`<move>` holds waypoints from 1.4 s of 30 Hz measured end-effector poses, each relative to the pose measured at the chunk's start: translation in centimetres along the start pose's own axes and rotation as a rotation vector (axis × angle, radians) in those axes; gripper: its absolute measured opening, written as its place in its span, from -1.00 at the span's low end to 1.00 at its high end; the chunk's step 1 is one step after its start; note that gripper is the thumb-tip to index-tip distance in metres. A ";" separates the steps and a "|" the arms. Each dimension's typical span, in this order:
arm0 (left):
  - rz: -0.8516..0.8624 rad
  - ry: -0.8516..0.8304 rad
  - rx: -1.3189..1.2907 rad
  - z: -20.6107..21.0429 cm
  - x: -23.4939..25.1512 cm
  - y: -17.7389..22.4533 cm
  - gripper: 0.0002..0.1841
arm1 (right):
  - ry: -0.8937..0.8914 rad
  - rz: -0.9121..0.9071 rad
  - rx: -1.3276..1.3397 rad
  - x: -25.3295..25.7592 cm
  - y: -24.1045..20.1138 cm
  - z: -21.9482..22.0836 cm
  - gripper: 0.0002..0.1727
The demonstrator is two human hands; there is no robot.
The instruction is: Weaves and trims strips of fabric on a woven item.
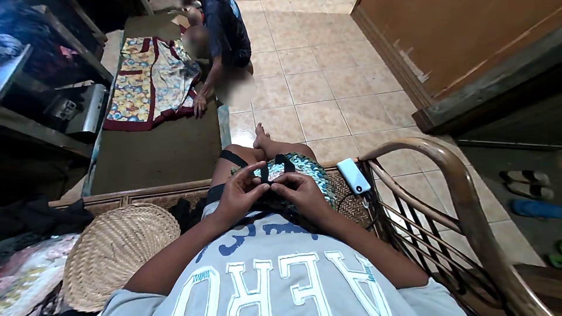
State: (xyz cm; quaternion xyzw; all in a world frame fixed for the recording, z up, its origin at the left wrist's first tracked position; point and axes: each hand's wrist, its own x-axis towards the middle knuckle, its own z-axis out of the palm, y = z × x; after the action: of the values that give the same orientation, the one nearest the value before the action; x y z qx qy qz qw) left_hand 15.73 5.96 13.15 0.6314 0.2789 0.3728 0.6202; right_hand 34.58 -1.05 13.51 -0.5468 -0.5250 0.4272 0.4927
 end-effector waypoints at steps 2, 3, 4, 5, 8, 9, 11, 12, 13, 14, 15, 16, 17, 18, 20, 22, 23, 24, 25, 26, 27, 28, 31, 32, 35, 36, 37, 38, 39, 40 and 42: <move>0.010 0.017 0.017 0.1 -0.1 0.1 -0.41 | 0.050 -0.086 -0.010 -0.1 0.5 0.3 -0.94; 0.024 0.031 0.036 0.2 -0.1 0.1 -0.40 | 0.078 -0.119 -0.021 -0.1 0.6 0.4 -0.94; 0.041 0.046 0.058 0.3 -0.2 0.1 -0.39 | 0.099 -0.144 -0.033 -0.1 0.7 0.5 -0.94; 0.056 0.061 0.078 0.4 -0.3 0.1 -0.38 | 0.118 -0.163 -0.037 0.0 0.9 0.6 -0.94; 0.067 0.084 0.095 0.6 -0.4 0.1 -0.38 | 0.158 -0.191 -0.032 0.0 1.2 1.0 -0.95; 0.067 0.087 0.091 0.7 -0.4 0.1 -0.39 | 0.170 -0.205 -0.037 0.0 1.3 1.2 -0.95; 0.069 0.090 0.087 0.7 -0.4 0.0 -0.40 | 0.196 -0.254 -0.072 0.1 1.5 1.4 -0.95; 0.072 0.094 0.085 0.7 -0.4 0.0 -0.40 | 0.211 -0.286 -0.098 0.1 1.6 1.5 -0.95; 0.080 0.100 0.085 0.8 -0.4 -0.1 -0.40 | 0.226 -0.318 -0.127 0.2 1.7 1.5 -0.94; 0.088 0.105 0.082 0.9 -0.4 -0.2 -0.40 | 0.240 -0.350 -0.160 0.2 1.8 1.6 -0.93; 0.093 0.107 0.078 0.9 -0.4 -0.2 -0.40 | 0.252 -0.381 -0.194 0.2 1.8 1.6 -0.93; 0.097 0.110 0.073 1.0 -0.4 -0.2 -0.39 | 0.261 -0.407 -0.219 0.2 1.8 1.7 -0.93; 0.099 0.113 0.067 1.0 -0.4 -0.2 -0.39 | 0.266 -0.426 -0.236 0.2 1.7 1.8 -0.92; 0.102 0.118 0.061 1.1 -0.4 -0.2 -0.37 | 0.270 -0.440 -0.251 0.2 1.7 1.8 -0.91; 0.109 0.121 0.041 1.1 -0.4 -0.3 -0.32 | 0.267 -0.453 -0.267 0.2 1.7 1.7 -0.92; 0.130 0.120 0.004 1.1 -0.5 -0.3 -0.27 | 0.249 -0.441 -0.239 0.1 1.7 1.6 -0.93; 0.149 0.116 -0.011 1.1 -0.5 -0.4 -0.25 | 0.238 -0.421 -0.201 0.1 1.8 1.5 -0.94; 0.174 0.110 -0.013 1.1 -0.5 -0.5 -0.23 | 0.227 -0.391 -0.146 0.1 1.8 1.5 -0.94; 0.201 0.100 -0.005 1.0 -0.5 -0.6 -0.24 | 0.218 -0.350 -0.078 0.0 1.9 1.4 -0.94; 0.225 0.090 0.004 1.0 -0.4 -0.7 -0.25 | 0.208 -0.297 -0.005 0.0 1.8 1.4 -0.94; 0.248 0.082 0.017 1.0 -0.4 -0.8 -0.26 | 0.196 -0.231 0.069 0.0 1.7 1.4 -0.94; 0.266 0.074 0.034 0.9 -0.3 -1.0 -0.27 | 0.187 -0.161 0.140 -0.1 1.5 1.4 -0.93; 0.291 0.060 0.053 0.9 -0.3 -1.1 -0.26 | 0.173 -0.012 0.289 0.0 1.2 1.6 -0.89; 0.290 0.053 0.052 1.0 -0.2 -1.1 -0.25 | 0.171 0.003 0.311 0.0 1.3 1.6 -0.88; 0.288 0.036 0.060 1.0 -0.3 -1.1 -0.22 | 0.160 0.021 0.340 0.1 1.2 1.7 -0.85; 0.285 0.025 0.070 1.0 -0.2 -1.1 -0.22 | 0.151 0.026 0.350 0.1 1.1 1.7 -0.84; 0.284 0.013 0.082 1.0 -0.2 -1.0 -0.23 | 0.141 0.031 0.362 0.2 1.1 1.7 -0.83; 0.284 -0.004 0.087 1.0 -0.2 -1.0 -0.24 | 0.130 0.036 0.378 0.2 1.2 1.7 -0.82; 0.287 -0.022 0.094 1.0 -0.1 -1.0 -0.26 | 0.120 0.045 0.395 0.2 1.3 1.7 -0.80; 0.292 -0.041 0.106 0.9 -0.1 -1.0 -0.27 | 0.110 0.060 0.416 0.3 1.3 1.8 -0.79; 0.315 -0.077 0.161 0.8 0.0 -1.1 -0.29 | 0.075 0.105 0.431 0.2 1.1 1.7 -0.66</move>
State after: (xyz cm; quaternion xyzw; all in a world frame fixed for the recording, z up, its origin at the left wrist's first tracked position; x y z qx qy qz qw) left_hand 16.46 5.58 12.08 0.7286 0.1815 0.4173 0.5120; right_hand 33.08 -0.61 12.15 -0.4709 -0.3737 0.5341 0.5945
